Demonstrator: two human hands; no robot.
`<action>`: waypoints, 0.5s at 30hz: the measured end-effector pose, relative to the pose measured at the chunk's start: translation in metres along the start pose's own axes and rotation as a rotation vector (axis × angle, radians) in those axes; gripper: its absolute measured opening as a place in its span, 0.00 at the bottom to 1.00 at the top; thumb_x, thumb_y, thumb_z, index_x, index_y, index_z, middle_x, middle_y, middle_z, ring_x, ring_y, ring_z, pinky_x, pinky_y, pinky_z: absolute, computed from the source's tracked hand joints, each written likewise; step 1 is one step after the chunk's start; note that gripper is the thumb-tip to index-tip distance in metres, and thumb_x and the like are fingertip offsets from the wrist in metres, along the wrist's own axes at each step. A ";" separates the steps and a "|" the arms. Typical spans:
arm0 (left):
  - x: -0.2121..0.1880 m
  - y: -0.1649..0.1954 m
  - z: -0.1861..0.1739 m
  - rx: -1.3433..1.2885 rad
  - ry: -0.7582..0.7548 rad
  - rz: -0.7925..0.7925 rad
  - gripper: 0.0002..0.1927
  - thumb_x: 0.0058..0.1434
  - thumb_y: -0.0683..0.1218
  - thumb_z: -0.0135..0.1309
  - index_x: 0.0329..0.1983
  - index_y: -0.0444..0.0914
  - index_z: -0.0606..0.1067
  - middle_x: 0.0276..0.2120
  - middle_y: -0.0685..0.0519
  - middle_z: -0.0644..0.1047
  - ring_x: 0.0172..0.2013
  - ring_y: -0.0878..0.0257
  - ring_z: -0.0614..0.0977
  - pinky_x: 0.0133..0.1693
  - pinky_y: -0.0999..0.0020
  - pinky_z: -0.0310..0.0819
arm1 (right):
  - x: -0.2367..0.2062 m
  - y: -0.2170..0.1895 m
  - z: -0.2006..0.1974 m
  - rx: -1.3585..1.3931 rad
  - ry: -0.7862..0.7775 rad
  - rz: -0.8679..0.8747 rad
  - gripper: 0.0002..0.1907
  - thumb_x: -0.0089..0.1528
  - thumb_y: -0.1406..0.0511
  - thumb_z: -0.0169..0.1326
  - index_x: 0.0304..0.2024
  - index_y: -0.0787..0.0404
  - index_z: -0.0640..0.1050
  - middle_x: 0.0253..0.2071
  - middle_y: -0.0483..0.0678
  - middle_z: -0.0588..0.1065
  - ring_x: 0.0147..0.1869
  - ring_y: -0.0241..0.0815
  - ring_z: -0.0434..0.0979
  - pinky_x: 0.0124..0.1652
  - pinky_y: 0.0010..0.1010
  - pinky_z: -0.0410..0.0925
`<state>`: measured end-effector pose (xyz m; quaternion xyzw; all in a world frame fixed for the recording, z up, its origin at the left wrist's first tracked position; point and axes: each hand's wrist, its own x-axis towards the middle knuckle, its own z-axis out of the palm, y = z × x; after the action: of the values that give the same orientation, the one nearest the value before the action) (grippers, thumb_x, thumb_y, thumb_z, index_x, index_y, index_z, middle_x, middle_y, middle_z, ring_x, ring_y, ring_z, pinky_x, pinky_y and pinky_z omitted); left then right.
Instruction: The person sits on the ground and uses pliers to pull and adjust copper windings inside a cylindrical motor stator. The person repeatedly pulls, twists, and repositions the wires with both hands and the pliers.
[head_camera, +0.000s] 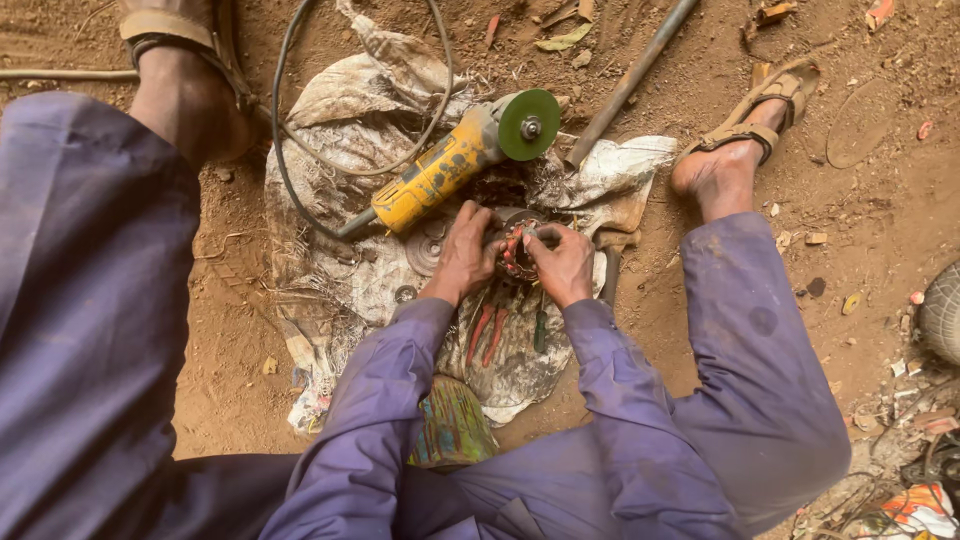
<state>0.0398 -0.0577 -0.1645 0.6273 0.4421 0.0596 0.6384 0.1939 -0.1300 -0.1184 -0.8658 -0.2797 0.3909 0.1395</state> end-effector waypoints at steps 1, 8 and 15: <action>0.000 -0.001 0.000 0.022 -0.025 -0.032 0.10 0.61 0.36 0.58 0.44 0.34 0.71 0.44 0.48 0.68 0.43 0.52 0.77 0.46 0.57 0.76 | 0.001 0.000 0.001 -0.017 0.004 -0.026 0.07 0.61 0.64 0.62 0.32 0.63 0.83 0.28 0.47 0.81 0.26 0.36 0.78 0.30 0.30 0.73; 0.000 -0.002 -0.002 0.002 0.025 -0.002 0.17 0.56 0.38 0.63 0.46 0.32 0.71 0.44 0.46 0.68 0.44 0.48 0.76 0.46 0.53 0.73 | -0.001 -0.005 0.003 0.019 -0.026 0.054 0.07 0.60 0.65 0.62 0.31 0.63 0.82 0.25 0.47 0.80 0.23 0.35 0.76 0.27 0.29 0.71; -0.001 -0.006 -0.007 -0.066 0.041 0.013 0.19 0.54 0.39 0.65 0.47 0.32 0.73 0.44 0.45 0.71 0.45 0.47 0.77 0.48 0.55 0.73 | 0.003 -0.007 0.009 0.018 0.000 0.070 0.07 0.59 0.67 0.62 0.28 0.64 0.81 0.23 0.47 0.78 0.23 0.35 0.74 0.27 0.31 0.70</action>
<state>0.0321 -0.0542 -0.1685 0.6075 0.4486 0.0910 0.6491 0.1864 -0.1227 -0.1230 -0.8738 -0.2455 0.3980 0.1336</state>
